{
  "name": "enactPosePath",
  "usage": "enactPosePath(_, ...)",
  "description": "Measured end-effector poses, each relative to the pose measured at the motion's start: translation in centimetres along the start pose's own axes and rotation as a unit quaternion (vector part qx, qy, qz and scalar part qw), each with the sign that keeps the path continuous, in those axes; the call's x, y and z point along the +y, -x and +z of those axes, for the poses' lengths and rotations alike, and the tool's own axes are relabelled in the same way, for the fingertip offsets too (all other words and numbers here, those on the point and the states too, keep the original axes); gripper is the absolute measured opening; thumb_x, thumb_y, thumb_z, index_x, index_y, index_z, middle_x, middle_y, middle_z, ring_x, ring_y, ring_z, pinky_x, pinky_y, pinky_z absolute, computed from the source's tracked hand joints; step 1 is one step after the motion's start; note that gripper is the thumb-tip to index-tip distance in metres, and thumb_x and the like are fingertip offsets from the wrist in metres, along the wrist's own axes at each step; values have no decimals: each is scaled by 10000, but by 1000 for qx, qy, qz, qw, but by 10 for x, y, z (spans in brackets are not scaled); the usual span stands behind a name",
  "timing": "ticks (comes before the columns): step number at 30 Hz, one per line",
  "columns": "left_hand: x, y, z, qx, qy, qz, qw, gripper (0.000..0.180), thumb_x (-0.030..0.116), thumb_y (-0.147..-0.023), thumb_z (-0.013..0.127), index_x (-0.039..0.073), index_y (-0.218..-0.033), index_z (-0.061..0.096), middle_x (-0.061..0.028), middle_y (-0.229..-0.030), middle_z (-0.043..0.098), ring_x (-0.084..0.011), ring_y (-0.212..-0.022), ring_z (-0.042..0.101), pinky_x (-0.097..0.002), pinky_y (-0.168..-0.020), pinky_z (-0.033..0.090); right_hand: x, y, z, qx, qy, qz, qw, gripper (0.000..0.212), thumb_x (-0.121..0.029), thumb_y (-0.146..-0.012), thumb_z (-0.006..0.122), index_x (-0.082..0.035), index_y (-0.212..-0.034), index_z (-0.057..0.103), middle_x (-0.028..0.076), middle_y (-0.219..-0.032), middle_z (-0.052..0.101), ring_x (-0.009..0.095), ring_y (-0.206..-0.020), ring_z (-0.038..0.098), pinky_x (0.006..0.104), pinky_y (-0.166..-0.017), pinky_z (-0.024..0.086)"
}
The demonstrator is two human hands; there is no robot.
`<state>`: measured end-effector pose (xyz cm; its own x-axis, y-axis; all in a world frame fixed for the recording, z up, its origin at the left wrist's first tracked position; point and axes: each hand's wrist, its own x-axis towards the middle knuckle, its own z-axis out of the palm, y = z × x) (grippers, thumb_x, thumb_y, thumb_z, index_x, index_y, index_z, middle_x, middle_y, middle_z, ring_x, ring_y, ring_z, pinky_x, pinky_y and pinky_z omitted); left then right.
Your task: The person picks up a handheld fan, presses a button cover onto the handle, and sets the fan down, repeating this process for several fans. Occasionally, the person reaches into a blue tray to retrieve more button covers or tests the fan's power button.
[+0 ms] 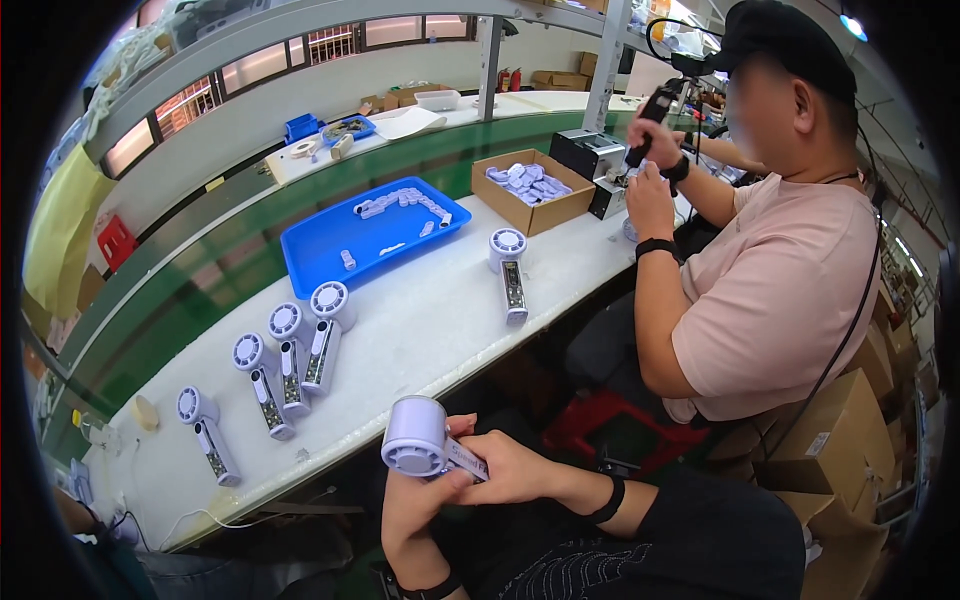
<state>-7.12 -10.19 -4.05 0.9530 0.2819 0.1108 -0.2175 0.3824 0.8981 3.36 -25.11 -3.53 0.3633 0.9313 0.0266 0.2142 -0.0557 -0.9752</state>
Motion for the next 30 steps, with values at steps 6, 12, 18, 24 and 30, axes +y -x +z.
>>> enactPosePath(6,-10,4,-11,26,14,8,1000,639,276,-832,880,-101,-1289,643,-214,-1288,699,-287,-1128,705,-398,-983,559,-6,0,4,-17,24,-65,997,410,-265,-877,861,12,-1115,674,70,-857,712,140,-756,672,302,-704,545)
enactPosePath(12,-10,-3,9,40,93,49,994,796,385,-870,836,-107,-1424,545,-222,-1412,625,-290,-1280,629,-396,-1045,523,-24,-6,3,47,-29,9,998,372,-247,-902,823,18,-1096,649,59,-846,696,104,-734,650,269,-674,530)
enactPosePath(18,-12,-8,6,32,197,70,977,902,493,-914,756,-97,-1522,446,-203,-1474,572,-292,-1364,572,-421,-1104,491,-62,-7,0,209,-68,-44,975,346,-166,-892,790,46,-1117,636,50,-841,690,101,-749,655,269,-676,527)
enactPosePath(24,4,6,5,5,125,113,986,928,554,-922,706,-88,-1535,433,-199,-1460,579,-306,-1378,560,-442,-1160,443,-73,-15,14,140,89,-109,980,472,-118,-886,778,58,-1268,564,88,-1013,703,127,-891,685,276,-767,548)
enactPosePath(30,-1,8,5,-1,134,147,980,904,544,-948,670,-92,-1538,415,-214,-1462,572,-319,-1346,588,-448,-1164,441,-58,-14,26,137,-24,-141,980,680,-155,-907,793,59,-1435,422,150,-1195,667,142,-964,673,274,-813,544)
